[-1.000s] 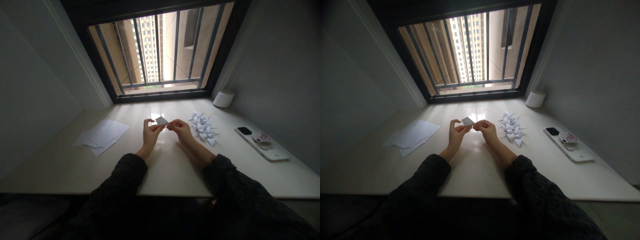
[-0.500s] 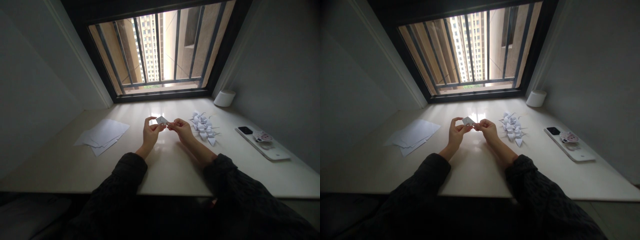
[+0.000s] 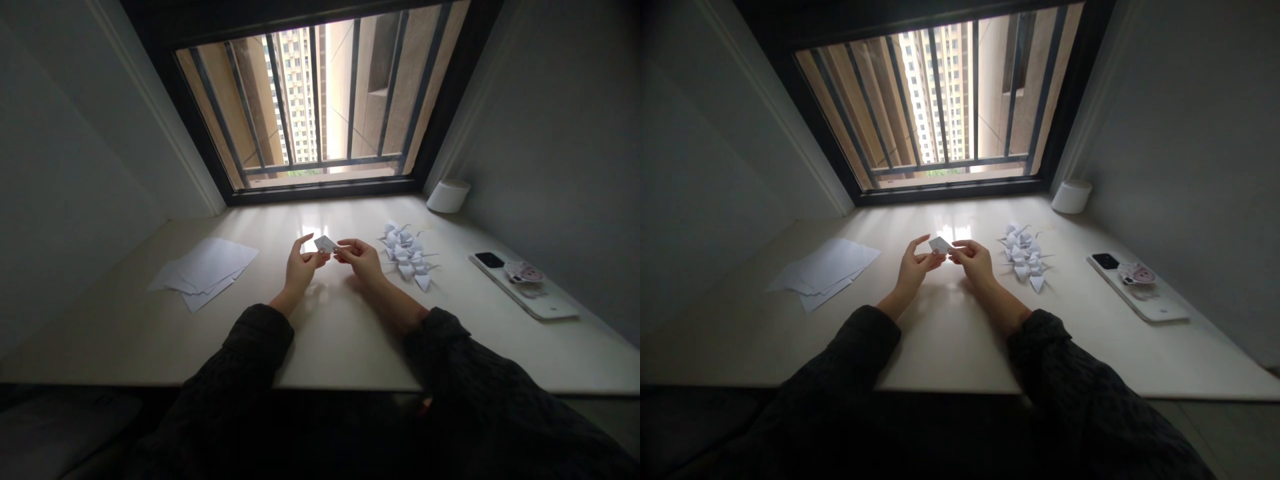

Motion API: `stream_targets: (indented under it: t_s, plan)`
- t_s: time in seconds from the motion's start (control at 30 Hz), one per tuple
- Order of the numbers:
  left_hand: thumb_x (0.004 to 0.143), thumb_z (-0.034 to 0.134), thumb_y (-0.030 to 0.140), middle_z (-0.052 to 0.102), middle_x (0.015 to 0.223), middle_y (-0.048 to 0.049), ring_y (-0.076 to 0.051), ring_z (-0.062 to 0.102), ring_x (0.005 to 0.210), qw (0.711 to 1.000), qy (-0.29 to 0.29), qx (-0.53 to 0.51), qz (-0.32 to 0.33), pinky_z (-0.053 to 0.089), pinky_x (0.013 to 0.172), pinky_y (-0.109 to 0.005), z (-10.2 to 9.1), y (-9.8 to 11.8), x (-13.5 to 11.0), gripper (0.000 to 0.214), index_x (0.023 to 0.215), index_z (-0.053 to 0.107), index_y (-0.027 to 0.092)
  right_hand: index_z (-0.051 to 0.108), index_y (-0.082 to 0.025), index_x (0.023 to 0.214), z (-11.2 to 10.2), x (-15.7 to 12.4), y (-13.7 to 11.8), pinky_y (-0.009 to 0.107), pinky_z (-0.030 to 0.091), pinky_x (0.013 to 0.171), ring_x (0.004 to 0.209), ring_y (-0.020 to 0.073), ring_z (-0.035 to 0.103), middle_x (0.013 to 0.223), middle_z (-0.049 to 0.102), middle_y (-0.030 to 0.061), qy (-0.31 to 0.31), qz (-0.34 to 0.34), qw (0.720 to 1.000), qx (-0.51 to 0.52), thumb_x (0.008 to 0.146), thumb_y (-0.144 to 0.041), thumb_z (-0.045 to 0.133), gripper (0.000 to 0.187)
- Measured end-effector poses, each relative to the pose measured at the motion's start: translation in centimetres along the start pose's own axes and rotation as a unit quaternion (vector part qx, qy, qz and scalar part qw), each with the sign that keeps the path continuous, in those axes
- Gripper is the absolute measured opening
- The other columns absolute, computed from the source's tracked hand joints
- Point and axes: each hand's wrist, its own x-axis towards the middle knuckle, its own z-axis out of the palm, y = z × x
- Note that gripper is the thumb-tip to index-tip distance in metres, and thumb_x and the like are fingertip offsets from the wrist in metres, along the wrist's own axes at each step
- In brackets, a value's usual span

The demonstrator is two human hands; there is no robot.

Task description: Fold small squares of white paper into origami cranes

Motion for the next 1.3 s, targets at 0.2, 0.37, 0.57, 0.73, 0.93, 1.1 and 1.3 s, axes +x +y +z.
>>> stream_targets:
  t_s: [0.2,0.37,0.57,0.73,0.93,1.1,1.3]
  plan:
    - [0.064,0.077,0.047,0.072,0.086,-0.0114,-0.023,0.070,0.077,0.999,0.006,0.039,-0.035,0.052,0.066,-0.030,-0.26,-0.14,0.36,0.049,0.097,0.064,0.015,0.069,-0.020,0.091,-0.05,0.11,0.39,0.032,0.053,0.070,0.062,0.0153,0.065,0.064,0.068,-0.0005,-0.026,-0.033,0.999,-0.029,0.058,-0.041,0.080,0.040]
    - [0.068,0.071,0.050,0.072,0.080,-0.0084,-0.021,0.069,0.075,0.995,0.046,0.091,-0.011,0.045,0.057,-0.025,-0.27,0.30,0.14,0.036,0.080,0.071,0.016,0.070,-0.022,0.096,-0.04,0.04,0.44,0.032,0.052,0.071,0.069,0.0166,0.066,0.073,0.069,0.0010,-0.055,-0.071,0.992,-0.091,0.064,-0.043,0.076,0.038]
    - [0.070,0.070,0.047,0.070,0.067,-0.0054,-0.018,0.065,0.066,0.989,0.058,0.128,0.036,0.043,0.056,-0.025,0.14,0.67,-0.22,0.031,0.072,0.072,0.016,0.073,-0.020,0.085,-0.03,-0.27,0.21,0.028,0.046,0.061,0.068,0.0175,0.061,0.073,0.070,0.0030,-0.064,-0.061,0.974,-0.209,0.061,-0.051,0.075,0.039]
    - [0.072,0.068,0.046,0.069,0.065,-0.0048,-0.017,0.064,0.065,0.984,0.049,0.165,0.039,0.044,0.058,-0.026,0.24,0.64,-0.24,0.030,0.072,0.072,0.016,0.072,-0.015,0.067,-0.04,-0.51,0.10,0.025,0.036,0.053,0.054,0.0122,0.051,0.058,0.063,0.0003,-0.054,-0.029,0.977,-0.206,0.060,-0.055,0.073,0.040]
    - [0.072,0.067,0.046,0.069,0.066,-0.0047,-0.018,0.065,0.066,0.983,0.057,0.170,0.036,0.044,0.058,-0.025,0.01,0.58,0.02,0.029,0.074,0.071,0.017,0.074,-0.016,0.071,0.20,-0.51,-0.06,0.027,0.039,0.057,0.060,0.0142,0.055,0.064,0.068,0.0028,-0.073,0.010,0.988,-0.139,0.060,-0.050,0.075,0.036]
    - [0.072,0.068,0.044,0.069,0.066,-0.0044,-0.017,0.065,0.066,0.984,0.072,0.157,0.036,0.043,0.057,-0.025,0.04,0.53,0.04,0.028,0.070,0.069,0.016,0.075,-0.017,0.076,0.38,-0.45,0.28,0.027,0.042,0.061,0.068,0.0158,0.059,0.072,0.072,0.0063,-0.066,0.036,0.994,-0.085,0.061,-0.046,0.074,0.032]
    - [0.071,0.068,0.046,0.070,0.069,-0.0052,-0.017,0.066,0.066,0.986,0.081,0.141,0.035,0.043,0.056,-0.025,0.08,0.42,0.11,0.030,0.072,0.069,0.016,0.076,-0.019,0.082,0.28,-0.37,0.43,0.027,0.042,0.063,0.074,0.0168,0.061,0.081,0.073,0.0079,-0.083,0.058,0.993,-0.051,0.065,-0.045,0.073,0.031]
